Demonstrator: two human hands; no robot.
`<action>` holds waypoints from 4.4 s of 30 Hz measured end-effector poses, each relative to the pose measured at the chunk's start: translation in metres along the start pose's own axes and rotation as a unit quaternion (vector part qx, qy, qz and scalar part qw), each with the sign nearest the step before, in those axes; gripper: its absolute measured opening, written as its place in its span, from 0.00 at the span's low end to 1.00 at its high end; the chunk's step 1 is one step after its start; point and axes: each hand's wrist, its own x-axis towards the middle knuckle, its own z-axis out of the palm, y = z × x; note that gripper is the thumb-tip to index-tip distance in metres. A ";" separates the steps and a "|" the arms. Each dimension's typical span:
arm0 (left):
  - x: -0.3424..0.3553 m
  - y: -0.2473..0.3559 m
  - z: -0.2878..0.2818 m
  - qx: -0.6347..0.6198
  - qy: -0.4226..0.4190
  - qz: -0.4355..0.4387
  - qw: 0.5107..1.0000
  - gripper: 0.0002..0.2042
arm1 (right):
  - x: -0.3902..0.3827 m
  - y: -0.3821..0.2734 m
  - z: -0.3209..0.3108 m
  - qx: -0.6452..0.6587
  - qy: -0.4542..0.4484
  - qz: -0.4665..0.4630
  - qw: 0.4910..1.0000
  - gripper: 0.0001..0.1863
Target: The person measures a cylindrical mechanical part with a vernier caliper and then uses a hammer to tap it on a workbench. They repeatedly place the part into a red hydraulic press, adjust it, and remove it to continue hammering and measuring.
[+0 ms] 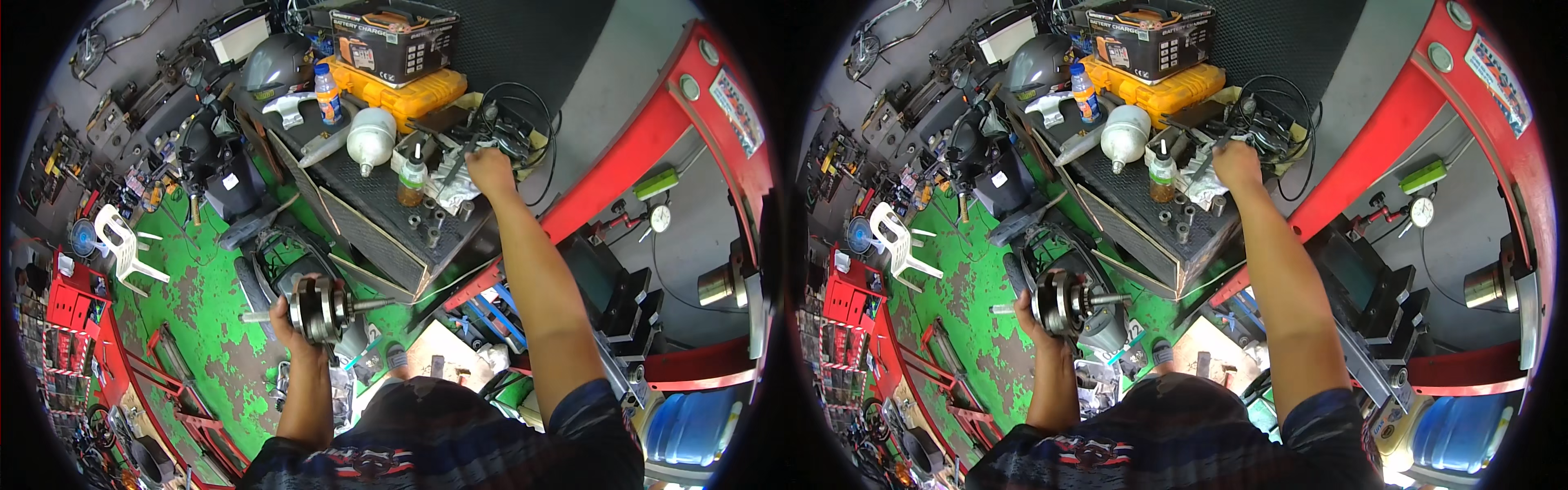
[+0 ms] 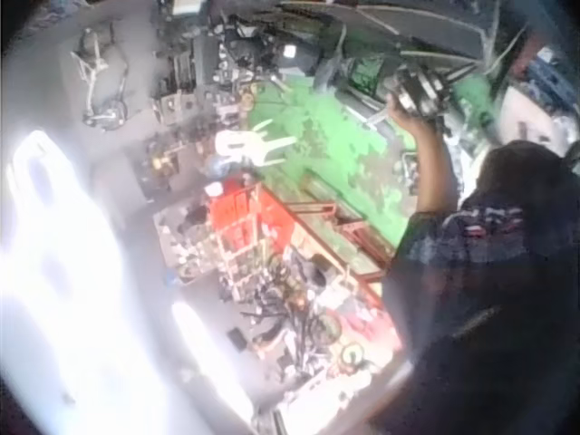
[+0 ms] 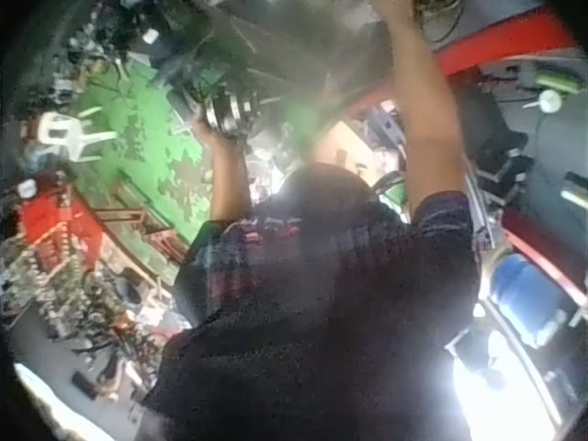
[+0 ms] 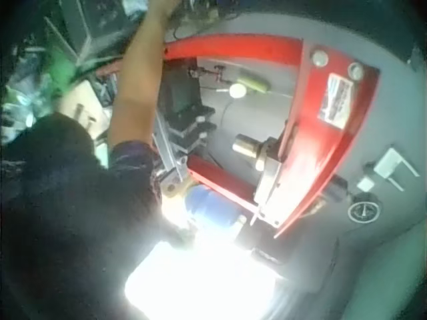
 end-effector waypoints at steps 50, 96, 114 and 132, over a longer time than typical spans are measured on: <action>-0.067 0.024 0.072 0.054 0.055 -0.186 0.980 0.38 | -0.236 -0.114 -0.119 0.181 -0.119 -0.472 0.854 0.24; -0.064 -0.003 0.056 0.022 -0.060 -0.175 0.983 0.44 | -0.215 -0.088 -0.123 0.092 -0.127 -0.517 0.842 0.35; -0.074 0.004 0.062 0.069 -0.068 -0.133 0.986 0.46 | -0.221 -0.096 -0.134 0.062 -0.073 -0.554 0.827 0.36; -0.082 0.008 0.066 -0.019 -0.109 -0.099 0.989 0.40 | -0.228 -0.101 -0.138 0.062 -0.061 -0.561 0.823 0.37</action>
